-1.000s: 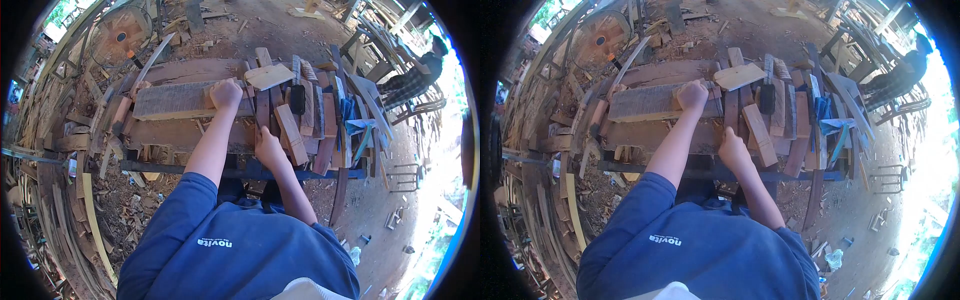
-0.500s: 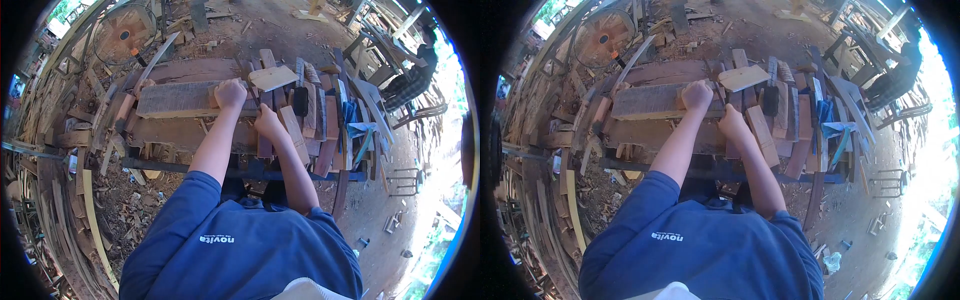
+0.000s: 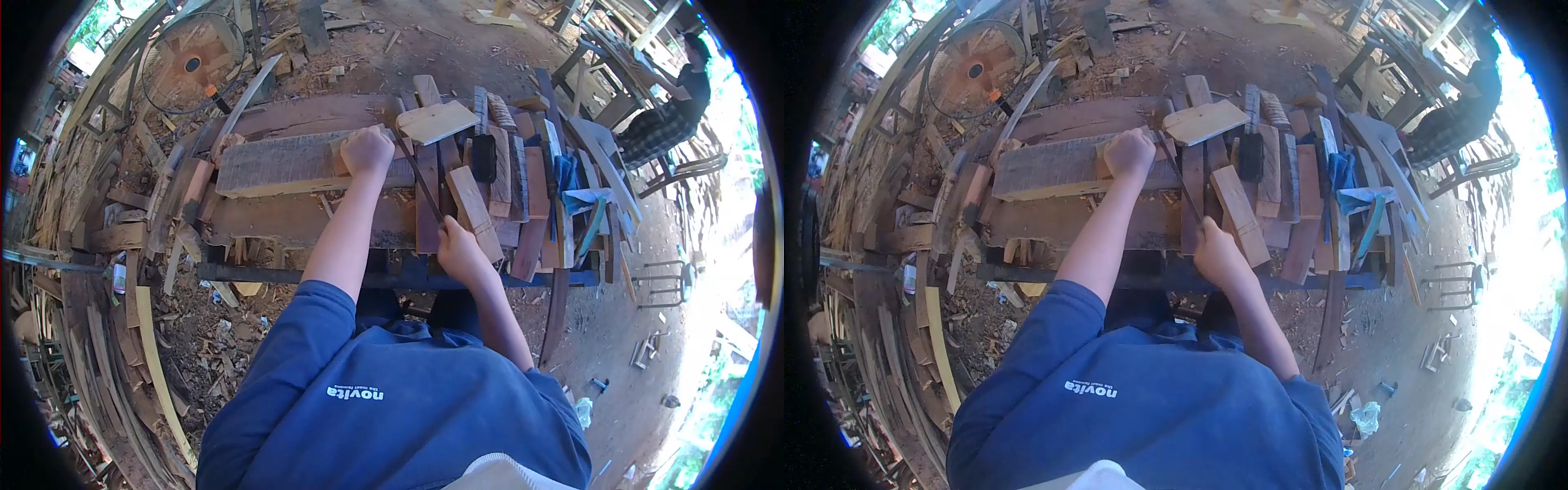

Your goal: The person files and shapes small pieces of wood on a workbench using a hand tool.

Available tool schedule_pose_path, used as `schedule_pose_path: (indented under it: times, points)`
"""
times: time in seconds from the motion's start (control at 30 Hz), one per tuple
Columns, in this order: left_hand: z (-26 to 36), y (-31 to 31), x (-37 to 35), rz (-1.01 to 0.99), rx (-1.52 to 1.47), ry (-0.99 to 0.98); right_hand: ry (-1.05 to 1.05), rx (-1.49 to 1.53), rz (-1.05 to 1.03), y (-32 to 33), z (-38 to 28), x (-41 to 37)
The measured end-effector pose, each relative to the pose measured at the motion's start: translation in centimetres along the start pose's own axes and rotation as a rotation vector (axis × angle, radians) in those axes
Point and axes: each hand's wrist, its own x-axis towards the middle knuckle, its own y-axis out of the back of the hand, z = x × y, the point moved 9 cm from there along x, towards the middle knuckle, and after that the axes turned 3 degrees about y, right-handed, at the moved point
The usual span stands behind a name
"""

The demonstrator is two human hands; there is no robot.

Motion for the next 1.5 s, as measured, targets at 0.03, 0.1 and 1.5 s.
schedule_pose_path:
  times: [0.03, 0.1, 1.5]
  points:
    - [0.0, 0.1, 0.0, 0.01, 0.006, -0.013, 0.001, -0.013, -0.011, -0.4, -0.1, 1.5]
    - [0.1, 0.0, -0.2, 0.017, 0.01, -0.028, 0.006, -0.011, 0.002, -1.7, -0.3, 5.8]
    - [1.0, 0.7, -0.4, 0.07, -0.054, -0.115, 0.065, 0.095, 0.062, -2.3, 1.5, -1.7]
